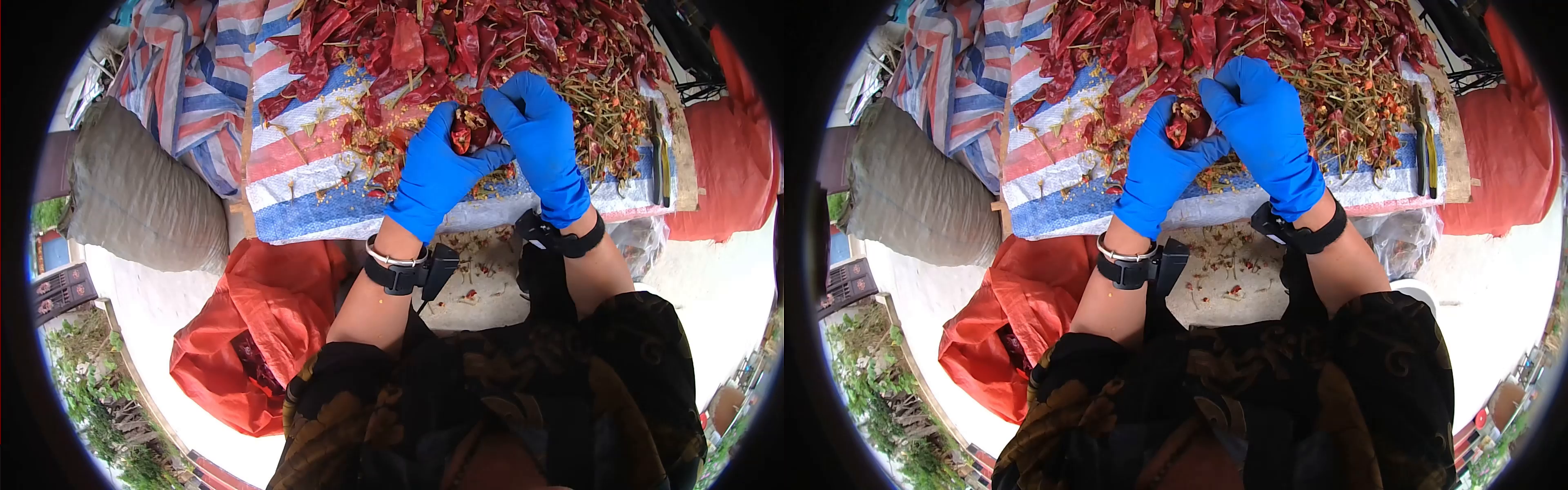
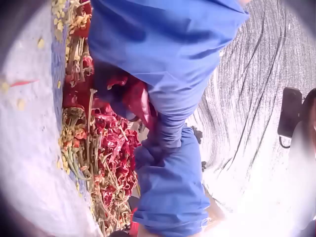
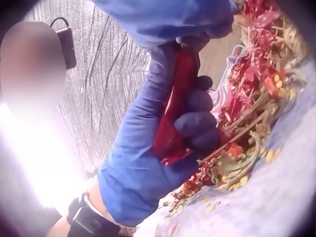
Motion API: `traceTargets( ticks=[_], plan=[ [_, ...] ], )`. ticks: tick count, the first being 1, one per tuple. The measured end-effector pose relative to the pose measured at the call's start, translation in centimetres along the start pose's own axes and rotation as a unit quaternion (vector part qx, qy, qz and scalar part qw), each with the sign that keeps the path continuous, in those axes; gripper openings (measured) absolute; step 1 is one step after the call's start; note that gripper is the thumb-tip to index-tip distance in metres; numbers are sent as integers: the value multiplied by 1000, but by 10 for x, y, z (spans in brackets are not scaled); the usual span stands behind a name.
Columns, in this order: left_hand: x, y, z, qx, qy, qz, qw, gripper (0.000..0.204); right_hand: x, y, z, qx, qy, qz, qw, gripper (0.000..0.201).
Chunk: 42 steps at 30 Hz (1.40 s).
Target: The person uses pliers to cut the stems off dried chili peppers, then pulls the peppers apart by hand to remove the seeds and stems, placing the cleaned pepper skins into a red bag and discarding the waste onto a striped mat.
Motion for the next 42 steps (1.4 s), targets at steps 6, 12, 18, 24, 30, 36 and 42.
traceTargets(
  ticks=[6, 12, 18, 24, 30, 36, 42],
  plan=[
    [-2, 12, -1, 244, -16, 1, 970, 45, 2, 2, 1, 89, -32, 30, 995, 13],
    [-6, 14, -7, 150, 53, 163, 974, 36, 0, 9, 7, 365, -56, 105, 923, 11],
    [-11, 20, -3, 227, 101, 286, 925, 35, -7, 21, 21, 502, -48, 179, 845, 13],
    [-4, 4, 14, -284, -31, -119, 951, 21, -3, -1, -7, 290, 35, -15, 956, 13],
    [-1, 2, 30, -567, -190, -52, 800, 23, -6, 12, 14, 513, -115, 117, 843, 12],
    [-7, 11, 31, -607, -247, -93, 749, 36, 0, -9, 5, 244, -166, -30, 955, 14],
    [-13, 7, 30, -480, -297, -83, 821, 30, -16, 0, 6, 392, -99, 107, 908, 13]
  ],
)
Point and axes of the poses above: each hand's wrist, its own x-axis towards the middle knuckle, its own z-axis out of the palm, y = z × x, the point moved 6 cm from there along x, towards the middle knuckle, and after that the axes turned 9 degrees about -y, right-handed, at the moved point
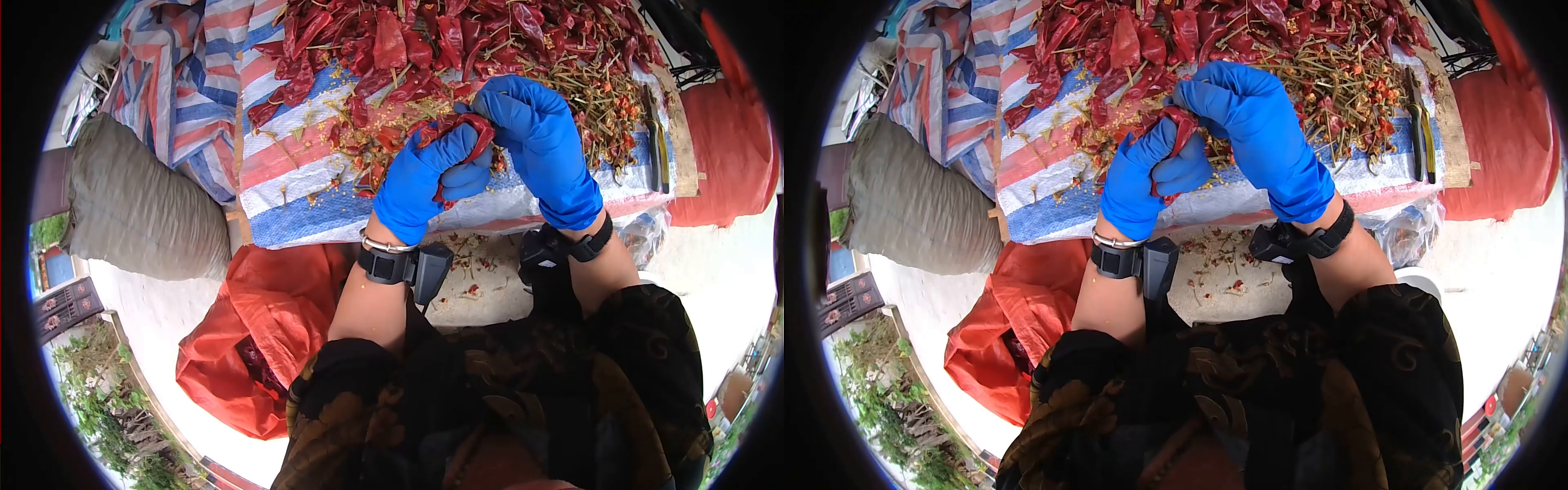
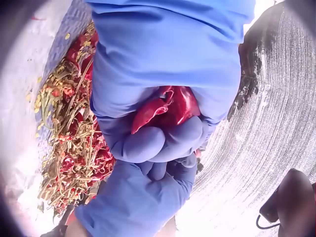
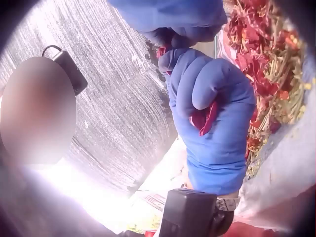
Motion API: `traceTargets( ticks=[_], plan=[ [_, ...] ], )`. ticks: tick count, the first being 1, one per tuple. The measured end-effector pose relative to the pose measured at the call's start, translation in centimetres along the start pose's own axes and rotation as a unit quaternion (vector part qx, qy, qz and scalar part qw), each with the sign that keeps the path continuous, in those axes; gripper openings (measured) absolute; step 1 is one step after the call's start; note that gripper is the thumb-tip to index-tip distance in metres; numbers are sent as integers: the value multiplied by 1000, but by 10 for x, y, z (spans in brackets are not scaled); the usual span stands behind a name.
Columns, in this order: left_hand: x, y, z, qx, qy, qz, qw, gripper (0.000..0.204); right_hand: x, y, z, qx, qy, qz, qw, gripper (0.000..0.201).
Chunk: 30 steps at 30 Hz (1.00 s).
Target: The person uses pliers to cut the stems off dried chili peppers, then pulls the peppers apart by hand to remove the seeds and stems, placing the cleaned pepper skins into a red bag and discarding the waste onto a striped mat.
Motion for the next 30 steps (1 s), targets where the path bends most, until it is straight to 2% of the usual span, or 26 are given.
traceTargets(
  ticks=[1, 3, 4, 6, 7, 8, 9, 10, 11, 13, 14, 16, 17, 18, 19, 20, 21, 22, 23, 25, 26, 27, 29, 30],
  plan=[
    [0, 0, 2, -1, -1, -2, 1000, 30, -1, 0, -1, 0, 2, 0, 1000, 13],
    [-3, 1, 1, 26, 64, 7, 998, 26, -1, 12, 0, 130, -7, 69, 989, 12],
    [-2, 1, 5, 26, 63, 6, 998, 26, 0, 16, -1, 154, -14, 101, 983, 10],
    [-4, 2, -2, 15, 182, 22, 983, 24, -1, 16, 0, 172, 7, 98, 980, 10],
    [-3, 1, -6, 16, 181, 22, 983, 24, 0, 16, 1, 189, 26, 95, 977, 10],
    [0, -1, -8, 6, 132, 26, 991, 24, 2, 18, 3, 188, 26, 94, 977, 10],
    [4, 0, -3, -3, 83, 30, 996, 23, 4, 3, -1, 40, 54, -51, 996, 11],
    [6, 0, -1, -4, 82, 32, 996, 23, 0, -16, 0, -110, 79, -193, 972, 12],
    [8, 1, 1, 13, 89, 30, 995, 23, 0, -19, 0, -112, 78, -195, 971, 12],
    [8, 0, 4, 29, 98, 27, 994, 24, -1, -6, -8, 43, 98, -57, 993, 13],
    [7, 1, 4, 33, 105, 42, 993, 25, 5, 9, -16, 211, -31, -28, 977, 15],
    [4, 3, -2, 37, 114, 61, 991, 27, 18, -9, -71, 208, -29, -58, 976, 15],
    [-1, 7, -10, -1, 102, 109, 989, 23, 22, -20, -85, 206, -26, -90, 974, 16],
    [-3, 13, -16, -38, 88, 156, 983, 20, 16, -31, -91, 114, 81, -122, 983, 16],
    [-3, 17, -19, -37, 88, 156, 983, 20, 14, -32, -81, 114, 81, -123, 982, 16],
    [-4, 20, -27, -44, 136, 163, 976, 26, 14, -33, -66, -84, 90, -98, 987, 15],
    [-6, 24, -37, -50, 184, 169, 967, 31, 16, -34, -57, -278, 96, -69, 953, 16],
    [-10, 29, -45, -36, 216, 194, 956, 29, 23, -21, -57, -289, 58, -61, 954, 22],
    [-10, 31, -48, -36, 217, 192, 956, 29, 23, -19, -58, -288, 58, -60, 954, 22],
    [-17, 48, -51, 49, 280, 254, 924, 22, 20, -29, -44, -512, 72, -113, 848, 30],
    [-22, 50, -50, 70, 325, 251, 909, 16, 20, -34, -34, -544, 60, -158, 822, 36],
    [-23, 51, -51, 70, 327, 254, 908, 16, 24, -30, -33, -544, 57, -159, 822, 36],
    [-25, 51, -57, 84, 364, 239, 896, 14, 26, -25, -16, -556, -5, -266, 787, 37],
    [-26, 50, -60, 85, 364, 239, 896, 14, 26, -25, 0, -558, -45, -245, 791, 39]
  ],
)
Point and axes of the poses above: each hand's wrist, its own x-axis towards the middle knuckle, its own z-axis out of the palm, y = z × x, the point moved 6 cm from there along x, towards the middle knuckle, and after that the axes turned 9 degrees about -y, right-handed, at the moved point
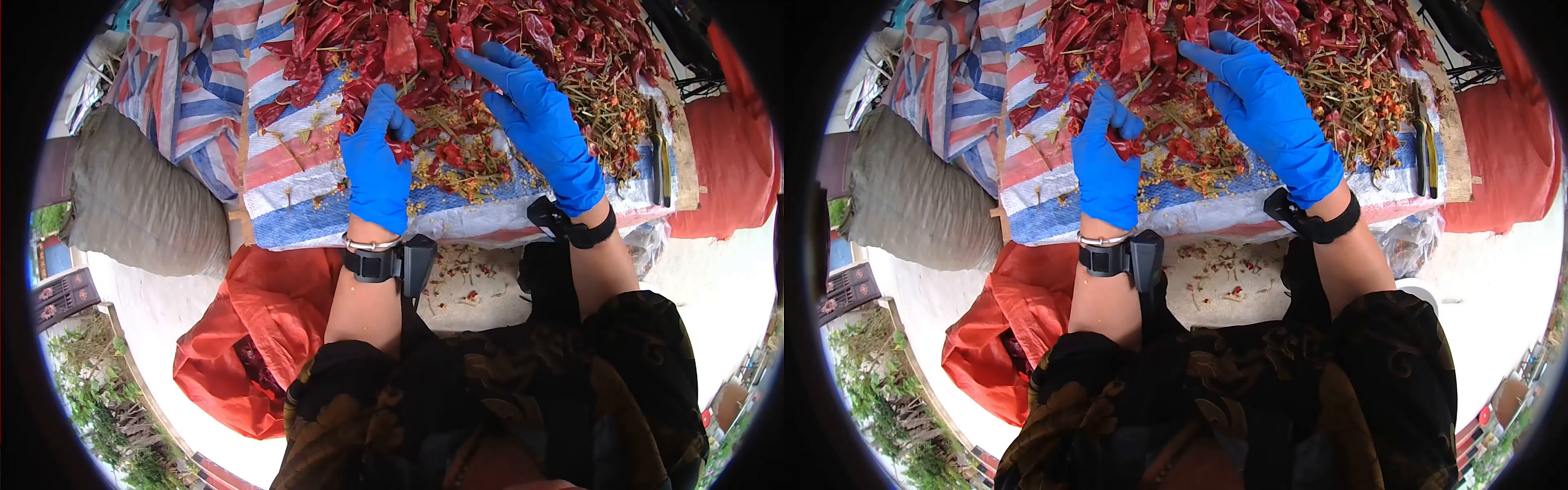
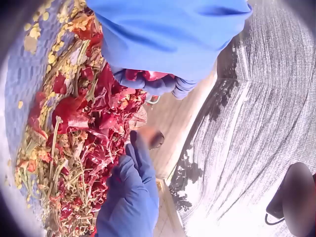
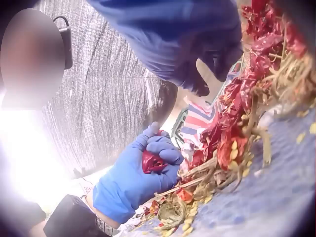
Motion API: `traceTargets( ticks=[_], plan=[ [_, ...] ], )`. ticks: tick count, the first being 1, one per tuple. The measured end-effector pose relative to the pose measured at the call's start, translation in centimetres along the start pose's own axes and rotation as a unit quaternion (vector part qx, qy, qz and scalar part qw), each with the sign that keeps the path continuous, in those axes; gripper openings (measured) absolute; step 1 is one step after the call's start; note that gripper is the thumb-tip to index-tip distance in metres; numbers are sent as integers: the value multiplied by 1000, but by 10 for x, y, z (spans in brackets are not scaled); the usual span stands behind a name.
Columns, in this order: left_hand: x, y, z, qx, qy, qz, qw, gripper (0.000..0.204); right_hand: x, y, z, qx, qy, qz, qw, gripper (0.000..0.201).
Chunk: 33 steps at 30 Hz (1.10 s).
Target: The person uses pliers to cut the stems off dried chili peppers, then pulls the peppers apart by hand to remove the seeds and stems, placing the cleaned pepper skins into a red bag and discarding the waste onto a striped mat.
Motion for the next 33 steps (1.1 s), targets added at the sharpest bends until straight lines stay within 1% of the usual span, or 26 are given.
traceTargets(
  ticks=[1, 2, 3, 4, 5, 6, 7, 8, 10, 11, 13, 15, 17, 19, 20, 21, 23, 25, 26, 27, 28, 29, 30, 31, 32, 33],
  plan=[
    [1, -3, -3, -23, -6, -4, 1000, 14, 2, 1, 5, 0, 2, 0, 1000, 39],
    [2, -6, -5, -45, -11, -9, 999, 15, 2, 5, 16, -58, -15, -1, 998, 41],
    [3, -6, -4, -45, -13, -8, 999, 15, 3, 9, 24, -116, -31, -1, 993, 43],
    [3, -5, -3, -27, -17, -6, 999, 15, 3, 13, 27, -148, -42, 9, 988, 45],
    [2, -5, -1, -9, -21, -2, 1000, 15, 1, 15, 27, -149, -41, 8, 988, 45],
    [2, -4, 1, -9, -21, -1, 1000, 15, -1, 19, 30, -176, -70, 42, 981, 43],
    [1, -4, 2, 1, -20, -17, 1000, 15, -3, 24, 33, -202, -98, 77, 971, 42],
    [1, -5, 3, 11, -19, -34, 999, 16, -3, 26, 34, -202, -98, 76, 971, 42],
    [2, -4, 3, 18, -24, -32, 999, 16, -2, 29, 30, -153, -52, 77, 984, 39],
    [2, -4, 3, 24, -28, -33, 999, 16, -2, 30, 28, -154, -52, 76, 984, 39],
    [2, -3, 5, 21, -32, -29, 999, 16, -2, 30, 22, -117, -36, 55, 991, 36],
    [2, -4, 6, 18, -33, -23, 999, 16, -5, 26, 22, -100, -45, 35, 993, 34],
    [2, -10, 5, -15, -20, -41, 999, 17, -6, 22, 25, -82, -52, 17, 995, 33],
    [1, -12, 3, 6, -22, -37, 999, 17, -6, 25, 31, -117, -58, 48, 990, 31],
    [1, -12, 3, 28, -24, -34, 999, 17, -7, 26, 32, -117, -56, 48, 990, 31],
    [-1, -11, 5, 29, -26, -34, 999, 17, -8, 28, 33, -104, -42, 46, 993, 30],
    [-4, -6, 10, 74, -45, -11, 996, 17, -10, 30, 32, -92, -27, 44, 994, 30],
    [-6, -8, 5, 64, -51, -22, 996, 17, -16, 31, 28, -40, -11, 71, 997, 28],
    [-6, -9, 3, 52, -59, -30, 996, 18, -17, 29, 25, -40, -12, 70, 997, 28],
    [-5, -8, 5, 51, -58, -29, 997, 18, -16, 25, 18, 46, -14, 87, 995, 28],
    [-4, -9, 6, 23, -44, -34, 998, 19, -15, 19, 11, 131, -17, 102, 986, 27],
    [-4, -10, 8, -5, -30, -38, 999, 22, -13, 7, 2, 132, -19, 100, 986, 27],
    [-4, -9, 11, -5, -28, -36, 999, 22, -12, -5, -3, 174, -52, 112, 977, 27],
    [-3, -7, 15, -22, -30, -17, 999, 21, -11, -10, -3, 216, -85, 125, 965, 28],
    [-3, -6, 17, -38, -33, 1, 999, 21, -14, -13, 0, 154, -97, 59, 982, 27],
    [-3, -6, 17, -39, -33, 1, 999, 21, -15, -15, 4, 153, -97, 59, 982, 27]
  ],
)
Point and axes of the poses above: each hand's wrist, its own x-axis towards the middle knuckle, its own z-axis out of the palm, y = z × x, the point moved 6 cm from there along x, towards the middle knuckle, and after that the axes turned 9 degrees about -y, right-handed, at the moved point
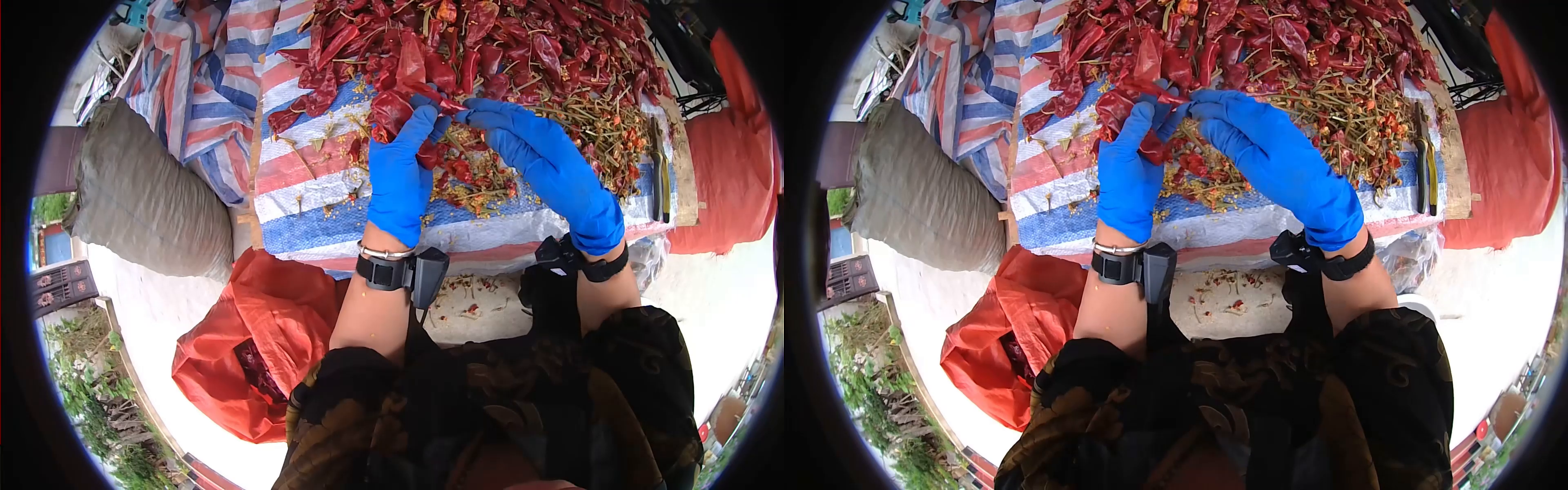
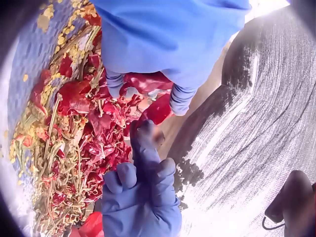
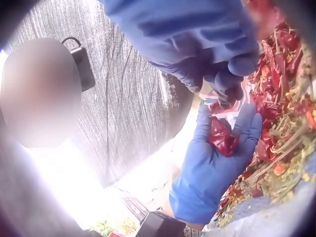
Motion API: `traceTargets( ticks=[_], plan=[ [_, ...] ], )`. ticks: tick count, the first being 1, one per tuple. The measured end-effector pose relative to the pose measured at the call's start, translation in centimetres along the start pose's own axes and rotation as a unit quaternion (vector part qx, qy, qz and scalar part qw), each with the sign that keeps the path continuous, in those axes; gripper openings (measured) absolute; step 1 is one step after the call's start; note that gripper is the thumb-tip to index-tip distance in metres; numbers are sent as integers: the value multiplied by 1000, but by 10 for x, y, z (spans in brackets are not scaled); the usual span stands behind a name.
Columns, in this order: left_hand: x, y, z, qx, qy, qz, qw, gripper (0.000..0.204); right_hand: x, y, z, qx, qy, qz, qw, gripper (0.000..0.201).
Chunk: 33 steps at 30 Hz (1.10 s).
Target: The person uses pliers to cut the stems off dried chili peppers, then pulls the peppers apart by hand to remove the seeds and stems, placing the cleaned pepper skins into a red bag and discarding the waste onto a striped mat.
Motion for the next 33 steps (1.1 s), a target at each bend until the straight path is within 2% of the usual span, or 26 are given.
traceTargets(
  ticks=[3, 5, 6, 7, 8, 9, 10, 12, 15, 19, 22, 24, 25, 30, 32, 33],
  plan=[
    [3, -4, 0, 5, -24, -33, 999, 26, 3, -10, 20, 81, -59, -48, 994, 26],
    [1, -10, -10, -32, 10, -87, 996, 23, 11, -4, 15, 96, -73, -46, 992, 27],
    [2, -11, -12, -31, 10, -87, 996, 23, 17, 0, 14, 113, -88, -43, 989, 28],
    [4, -8, -17, -25, 28, -47, 998, 21, 21, 8, 16, 113, -89, -43, 989, 28],
    [6, -4, -22, -17, 46, -6, 999, 19, 24, 17, 12, 22, 0, -45, 999, 31],
    [8, -3, -21, -16, 46, -6, 999, 19, 26, 20, 7, -70, 89, -47, 993, 33],
    [9, -1, -20, -20, 36, 2, 999, 18, 29, 25, 9, -69, 89, -47, 993, 33],
    [11, -1, -19, -22, 25, 8, 999, 16, 35, 37, 16, -148, 65, 22, 987, 35],
    [12, -5, -18, -21, 19, -8, 1000, 14, 38, 50, 18, -193, 64, 40, 978, 35],
    [17, -1, -16, -10, 4, 9, 1000, 13, 36, 61, 17, -201, 95, 25, 975, 33],
    [18, 0, -17, 9, 6, 14, 1000, 14, 33, 43, 9, -183, 116, -14, 976, 31],
    [17, 0, -15, 20, 9, 16, 1000, 15, 27, 20, 0, -248, 145, 26, 957, 30],
    [17, 0, -14, 25, 14, 15, 999, 15, 24, 10, -3, -256, 160, -5, 953, 32],
    [10, 0, -1, 26, 15, 4, 1000, 21, 13, -11, 16, -256, 104, -31, 961, 36],
    [8, -5, -1, 66, 7, -36, 997, 29, 10, -14, 34, -250, 16, -15, 968, 38],
    [9, -7, -3, 77, 20, -42, 996, 23, 9, -14, 40, -248, -28, -8, 968, 39]
  ],
)
Point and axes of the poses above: each hand's wrist, its own x-axis towards the middle knuckle, its own z-axis out of the palm, y = z × x, the point moved 6 cm from there along x, towards the middle knuckle, and after that the axes turned 9 degrees about -y, right-handed, at the moved point
